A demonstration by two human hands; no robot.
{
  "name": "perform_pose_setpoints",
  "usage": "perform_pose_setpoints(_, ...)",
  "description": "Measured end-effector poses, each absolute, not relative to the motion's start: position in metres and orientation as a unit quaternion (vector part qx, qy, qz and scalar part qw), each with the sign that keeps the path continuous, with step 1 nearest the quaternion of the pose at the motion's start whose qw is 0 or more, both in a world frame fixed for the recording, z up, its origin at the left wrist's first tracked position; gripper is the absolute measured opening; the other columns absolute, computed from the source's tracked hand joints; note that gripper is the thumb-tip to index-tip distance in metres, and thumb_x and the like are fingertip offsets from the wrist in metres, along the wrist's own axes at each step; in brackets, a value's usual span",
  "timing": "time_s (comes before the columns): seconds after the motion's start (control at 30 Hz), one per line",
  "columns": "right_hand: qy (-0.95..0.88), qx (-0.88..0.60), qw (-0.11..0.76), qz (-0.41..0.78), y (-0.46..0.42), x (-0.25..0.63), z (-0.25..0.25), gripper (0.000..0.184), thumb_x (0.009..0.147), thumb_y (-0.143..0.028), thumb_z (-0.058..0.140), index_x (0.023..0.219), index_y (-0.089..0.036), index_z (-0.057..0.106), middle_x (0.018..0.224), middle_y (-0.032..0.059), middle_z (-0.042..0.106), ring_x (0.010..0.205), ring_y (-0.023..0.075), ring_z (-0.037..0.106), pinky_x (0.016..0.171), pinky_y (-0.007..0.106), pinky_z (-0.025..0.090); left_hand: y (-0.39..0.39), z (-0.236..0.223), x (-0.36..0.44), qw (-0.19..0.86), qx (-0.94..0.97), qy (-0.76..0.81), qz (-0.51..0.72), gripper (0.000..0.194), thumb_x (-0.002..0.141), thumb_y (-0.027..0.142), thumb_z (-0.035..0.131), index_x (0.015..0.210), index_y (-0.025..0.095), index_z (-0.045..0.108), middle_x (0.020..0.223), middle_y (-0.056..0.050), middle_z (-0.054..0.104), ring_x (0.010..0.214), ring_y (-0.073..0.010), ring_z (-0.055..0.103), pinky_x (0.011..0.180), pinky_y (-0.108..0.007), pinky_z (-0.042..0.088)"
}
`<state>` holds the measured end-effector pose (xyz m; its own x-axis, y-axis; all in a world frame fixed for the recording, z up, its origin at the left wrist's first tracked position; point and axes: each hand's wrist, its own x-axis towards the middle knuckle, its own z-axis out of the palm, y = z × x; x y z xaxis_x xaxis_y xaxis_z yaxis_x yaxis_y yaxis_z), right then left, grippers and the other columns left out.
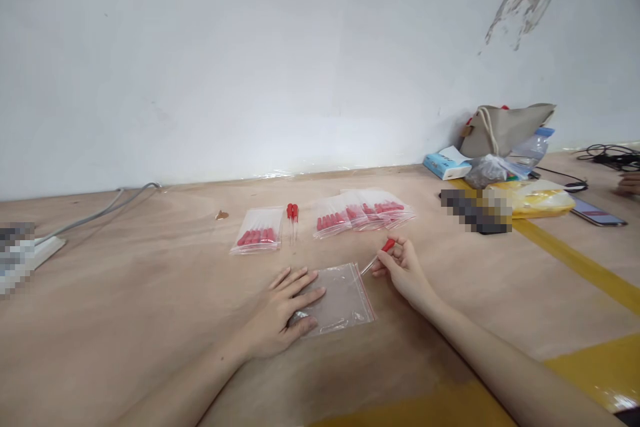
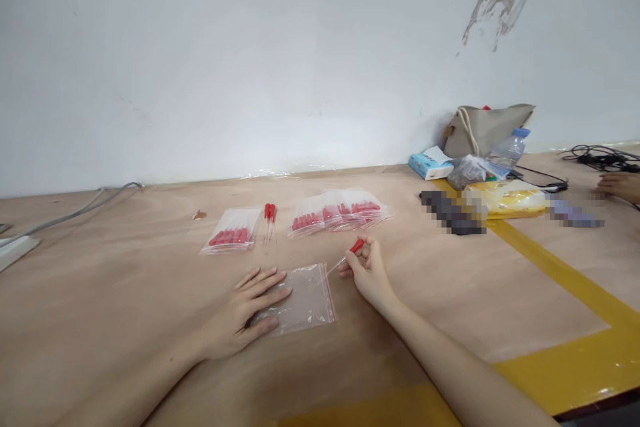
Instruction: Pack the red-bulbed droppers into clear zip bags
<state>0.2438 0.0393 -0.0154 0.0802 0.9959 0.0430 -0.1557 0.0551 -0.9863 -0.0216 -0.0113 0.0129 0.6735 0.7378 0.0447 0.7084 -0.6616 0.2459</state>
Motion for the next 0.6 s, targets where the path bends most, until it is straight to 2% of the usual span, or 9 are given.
perform_pose_setpoints(0.07,-0.458,-0.459,0.538,0.539,0.036,0.245,-0.014,0.052,0.063,-0.043,0.067,0.098,-0.023,0.034,0.068,-0.0062,0.053,0.055,0.0116,0.059,0.055,0.028,0.052,-0.012,0.014,-0.021,0.107,0.908,0.399,0.071,0.050,0.089,0.044,0.038,0.135,0.030,0.026,0.142,-0.001,0.025,0.130,-0.0240,0.022,0.105,-0.048,0.017)
perform_pose_setpoints(0.13,-0.493,-0.442,0.462,0.590,0.035,0.250,-0.010,0.046,0.062,-0.042,0.068,0.090,-0.021,0.038,0.067,-0.0046,0.057,0.059,0.0119,0.061,0.058,0.028,0.051,-0.012,0.015,-0.020,0.111,0.907,0.401,0.070,0.053,0.089,0.044,0.038,0.137,0.029,0.021,0.142,-0.001,0.025,0.130,-0.0231,0.021,0.106,-0.047,0.016)
perform_pose_setpoints(0.27,-0.591,-0.422,0.311,0.614,0.034,0.260,-0.003,0.036,0.062,-0.039,0.069,0.078,-0.018,0.045,0.058,-0.0057,0.056,0.047,0.0067,0.052,0.044,0.019,0.043,-0.013,0.017,-0.019,0.117,0.905,0.404,0.071,0.055,0.089,0.043,0.038,0.138,0.029,0.018,0.142,0.000,0.023,0.130,-0.0224,0.020,0.106,-0.047,0.016)
perform_pose_setpoints(0.33,-0.617,-0.432,0.297,0.587,0.034,0.261,-0.001,0.035,0.061,-0.040,0.070,0.073,-0.017,0.047,0.054,-0.0072,0.052,0.042,0.0048,0.046,0.037,0.016,0.036,-0.012,0.017,-0.020,0.121,0.903,0.406,0.070,0.054,0.089,0.045,0.037,0.137,0.029,0.019,0.142,0.000,0.023,0.130,-0.0229,0.020,0.106,-0.047,0.016)
perform_pose_setpoints(0.43,-0.626,-0.450,0.304,0.560,0.033,0.258,0.001,0.035,0.059,-0.041,0.070,0.071,-0.017,0.048,0.053,-0.0072,0.050,0.041,0.0046,0.041,0.035,0.016,0.033,-0.012,0.016,-0.021,0.121,0.905,0.402,0.069,0.052,0.089,0.045,0.037,0.137,0.030,0.022,0.142,-0.001,0.024,0.130,-0.0238,0.021,0.105,-0.048,0.017)
perform_pose_setpoints(0.6,-0.650,-0.427,0.318,0.542,0.029,0.251,0.000,0.029,0.058,-0.037,0.072,0.065,-0.016,0.053,0.055,-0.0051,0.052,0.049,0.0061,0.044,0.045,0.018,0.035,-0.012,0.016,-0.020,0.118,0.905,0.403,0.071,0.052,0.089,0.045,0.037,0.136,0.031,0.023,0.142,0.000,0.024,0.130,-0.0240,0.020,0.106,-0.048,0.016)
